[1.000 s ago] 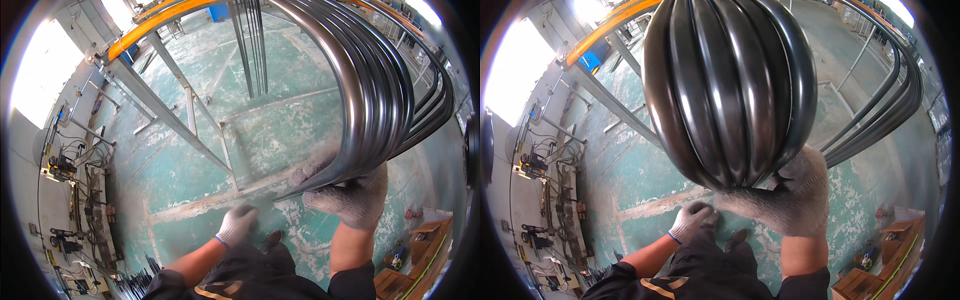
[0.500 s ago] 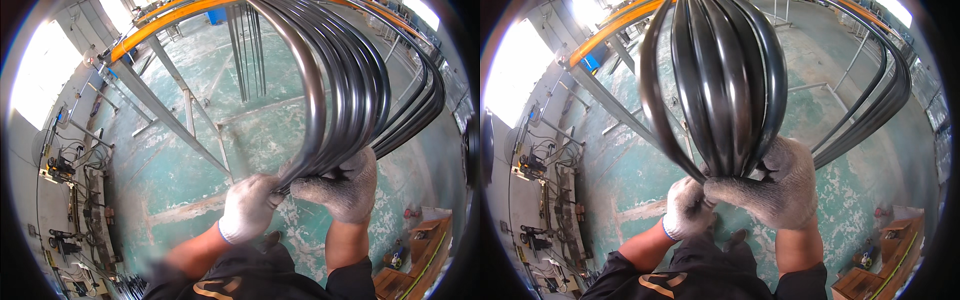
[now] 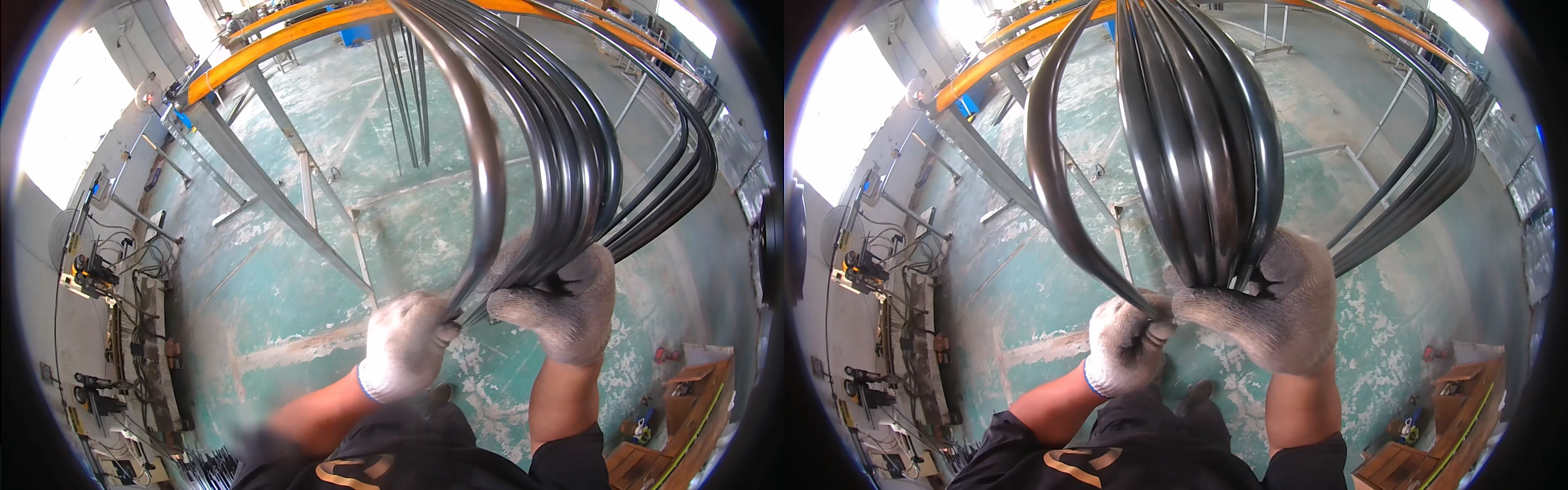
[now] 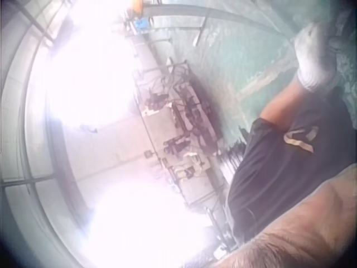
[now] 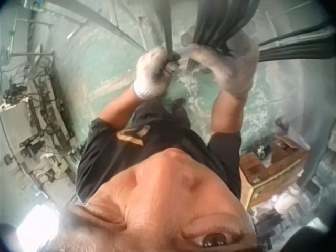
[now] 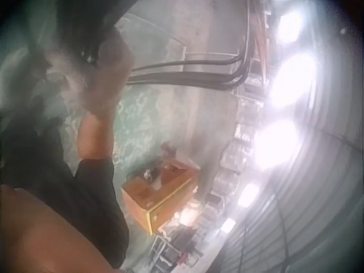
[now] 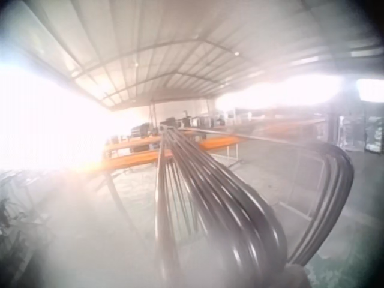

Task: The person bends long metal rods into rectangular frames using a manual bending machine. They measure the rods, feed them into the machine, and stack the finished frames on a rack.

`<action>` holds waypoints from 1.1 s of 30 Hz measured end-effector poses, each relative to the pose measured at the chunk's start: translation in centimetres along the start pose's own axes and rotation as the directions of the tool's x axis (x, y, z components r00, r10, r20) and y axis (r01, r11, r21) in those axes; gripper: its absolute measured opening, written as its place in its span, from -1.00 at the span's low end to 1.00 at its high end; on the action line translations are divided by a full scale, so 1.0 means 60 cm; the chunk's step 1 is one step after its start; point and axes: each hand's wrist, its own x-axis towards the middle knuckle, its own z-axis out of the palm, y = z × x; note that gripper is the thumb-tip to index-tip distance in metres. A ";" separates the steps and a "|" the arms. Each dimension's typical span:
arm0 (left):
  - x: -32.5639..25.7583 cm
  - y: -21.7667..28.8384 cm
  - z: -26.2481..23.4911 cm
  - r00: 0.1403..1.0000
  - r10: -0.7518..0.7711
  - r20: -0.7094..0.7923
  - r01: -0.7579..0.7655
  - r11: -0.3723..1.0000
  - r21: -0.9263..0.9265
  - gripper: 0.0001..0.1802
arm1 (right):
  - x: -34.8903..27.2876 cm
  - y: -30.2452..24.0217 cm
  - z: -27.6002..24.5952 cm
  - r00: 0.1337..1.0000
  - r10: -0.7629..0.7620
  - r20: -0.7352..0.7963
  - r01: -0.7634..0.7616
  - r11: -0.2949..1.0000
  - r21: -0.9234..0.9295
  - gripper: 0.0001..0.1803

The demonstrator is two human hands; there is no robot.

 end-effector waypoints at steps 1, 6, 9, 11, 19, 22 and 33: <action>-0.001 -0.006 0.000 1.000 -0.002 -0.007 0.002 1.000 -0.011 -0.80 | 0.002 0.003 -0.001 1.000 -0.017 0.005 0.017 1.000 -0.011 -0.60; 0.005 -0.006 -0.007 0.999 0.031 0.040 -0.031 0.999 -0.009 -0.78 | 0.004 -0.022 0.000 1.000 -0.014 -0.014 0.011 0.981 -0.195 -0.63; 0.015 0.011 -0.009 0.998 -0.013 0.058 0.015 0.999 -0.033 -0.75 | 0.003 -0.023 0.000 1.000 -0.016 -0.008 0.014 0.983 -0.181 -0.66; 0.017 0.017 -0.009 0.996 -0.052 0.070 0.055 0.998 -0.041 -0.73 | 0.000 -0.011 0.001 1.000 -0.018 -0.001 0.017 0.987 -0.157 -0.67; 0.010 -0.002 -0.016 0.998 0.006 0.060 -0.007 1.000 0.003 -0.71 | 0.007 -0.026 0.014 1.000 -0.008 0.002 0.008 0.993 -0.119 -0.72; 0.010 -0.006 -0.018 0.998 0.028 0.050 -0.027 1.000 -0.006 -0.73 | 0.006 -0.019 0.017 1.000 0.001 0.005 -0.001 0.997 -0.077 -0.73; 0.006 0.002 -0.023 0.998 -0.009 0.063 0.010 1.000 -0.015 -0.82 | 0.000 -0.015 0.021 1.000 -0.021 -0.005 0.021 0.998 -0.052 -0.73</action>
